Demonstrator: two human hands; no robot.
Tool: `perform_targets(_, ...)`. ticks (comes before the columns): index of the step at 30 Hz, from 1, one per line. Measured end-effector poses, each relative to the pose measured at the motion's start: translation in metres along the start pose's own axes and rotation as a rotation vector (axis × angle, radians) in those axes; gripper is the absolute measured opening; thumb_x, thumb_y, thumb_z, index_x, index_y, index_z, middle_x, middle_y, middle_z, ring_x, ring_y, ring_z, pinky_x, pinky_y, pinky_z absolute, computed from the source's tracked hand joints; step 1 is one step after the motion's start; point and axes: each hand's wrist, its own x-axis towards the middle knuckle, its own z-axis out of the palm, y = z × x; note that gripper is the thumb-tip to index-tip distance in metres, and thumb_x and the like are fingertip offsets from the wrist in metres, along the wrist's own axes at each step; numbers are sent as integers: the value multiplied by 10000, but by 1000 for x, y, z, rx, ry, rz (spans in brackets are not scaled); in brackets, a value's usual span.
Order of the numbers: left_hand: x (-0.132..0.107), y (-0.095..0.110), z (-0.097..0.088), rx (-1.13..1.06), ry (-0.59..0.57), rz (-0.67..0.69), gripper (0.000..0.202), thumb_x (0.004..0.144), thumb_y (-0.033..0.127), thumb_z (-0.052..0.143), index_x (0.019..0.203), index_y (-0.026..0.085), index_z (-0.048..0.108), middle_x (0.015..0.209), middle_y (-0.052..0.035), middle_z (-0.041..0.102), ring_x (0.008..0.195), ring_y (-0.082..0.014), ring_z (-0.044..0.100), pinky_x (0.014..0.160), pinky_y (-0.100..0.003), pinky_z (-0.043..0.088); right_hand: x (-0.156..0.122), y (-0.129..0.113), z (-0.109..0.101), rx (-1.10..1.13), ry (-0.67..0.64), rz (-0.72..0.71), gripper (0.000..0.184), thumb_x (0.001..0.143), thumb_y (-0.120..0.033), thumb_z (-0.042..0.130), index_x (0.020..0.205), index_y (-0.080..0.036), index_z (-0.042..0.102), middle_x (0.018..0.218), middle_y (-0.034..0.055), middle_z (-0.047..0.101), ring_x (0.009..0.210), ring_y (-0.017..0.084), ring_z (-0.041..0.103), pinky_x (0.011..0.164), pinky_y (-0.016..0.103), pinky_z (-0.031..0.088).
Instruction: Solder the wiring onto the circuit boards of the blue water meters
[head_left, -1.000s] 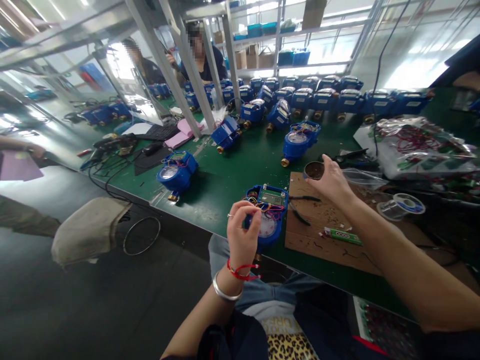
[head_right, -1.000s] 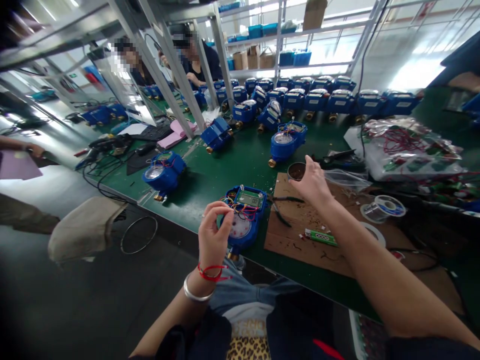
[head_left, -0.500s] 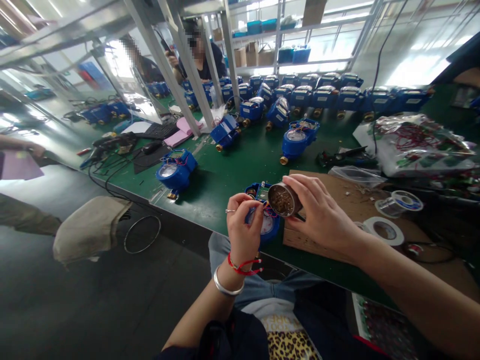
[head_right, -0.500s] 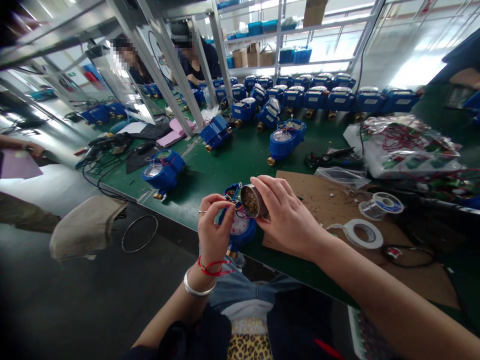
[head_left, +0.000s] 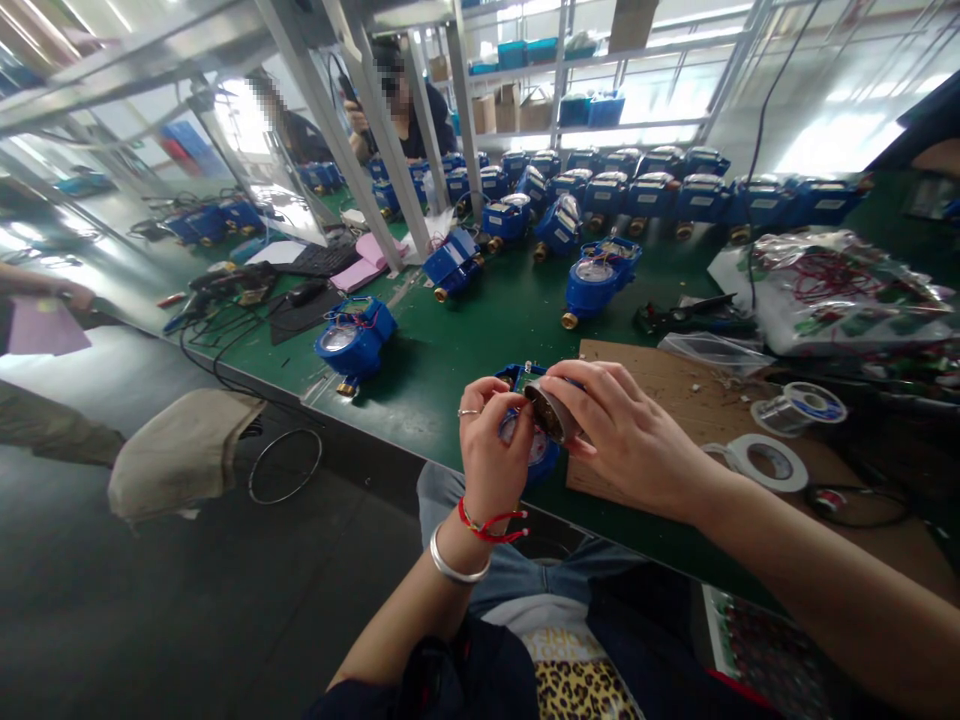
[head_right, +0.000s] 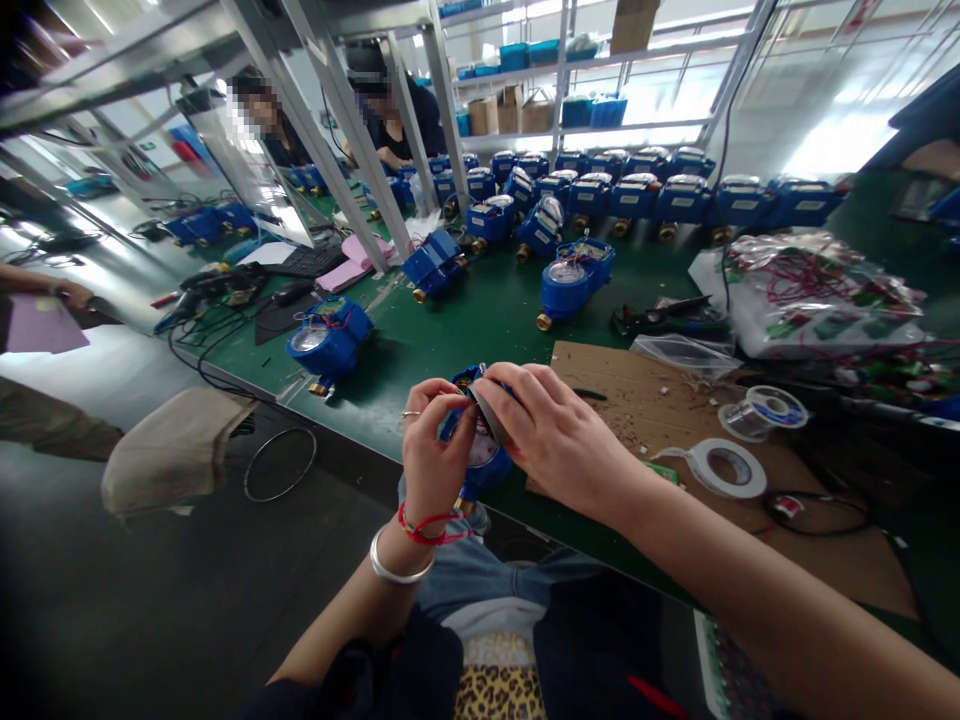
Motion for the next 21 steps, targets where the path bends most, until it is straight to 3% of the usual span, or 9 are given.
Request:
perform_targets(5,-5,-3,-2,-10,29,-40,68,883,228,608,831,191,633,1004,-59,549,976,-187,532,883,-338,423,-1,4,0,28,79,91,671,834,-179,602,1433,-293,321,1309,98,504,1206,308,478,1030,523,435)
perform_targets(8,-11,-12,-4,-91,68,-112,101,898,263,590,838,188,620,1020,-58,555,1001,-185,538,914,-344,415,-5,19,5,26,227,281,671,815,-255,650,1409,-293,340,1331,102,479,1253,316,456,1066,528,396)
perform_targets(11,-16,-24,-5,-225,102,-229,128,901,286,577,837,181,610,1054,-62,569,1027,-186,554,937,-347,420,-14,51,21,9,309,472,666,790,-326,677,1378,-240,376,1349,123,455,1294,307,422,1098,499,367)
perform_targets(17,-14,-33,-4,-411,89,-396,175,898,307,554,796,167,576,1138,-81,609,994,-176,588,875,-309,454,-49,126,72,-13,265,770,647,719,-394,701,1267,-122,488,1264,168,507,1264,317,426,1092,471,360)
perform_targets(21,-9,-30,-6,-422,54,-410,161,898,294,548,796,170,562,1147,-80,643,1002,-170,605,904,-316,449,-69,148,89,-4,203,877,622,707,-412,675,1237,-129,514,1233,167,529,1243,343,442,1068,491,377)
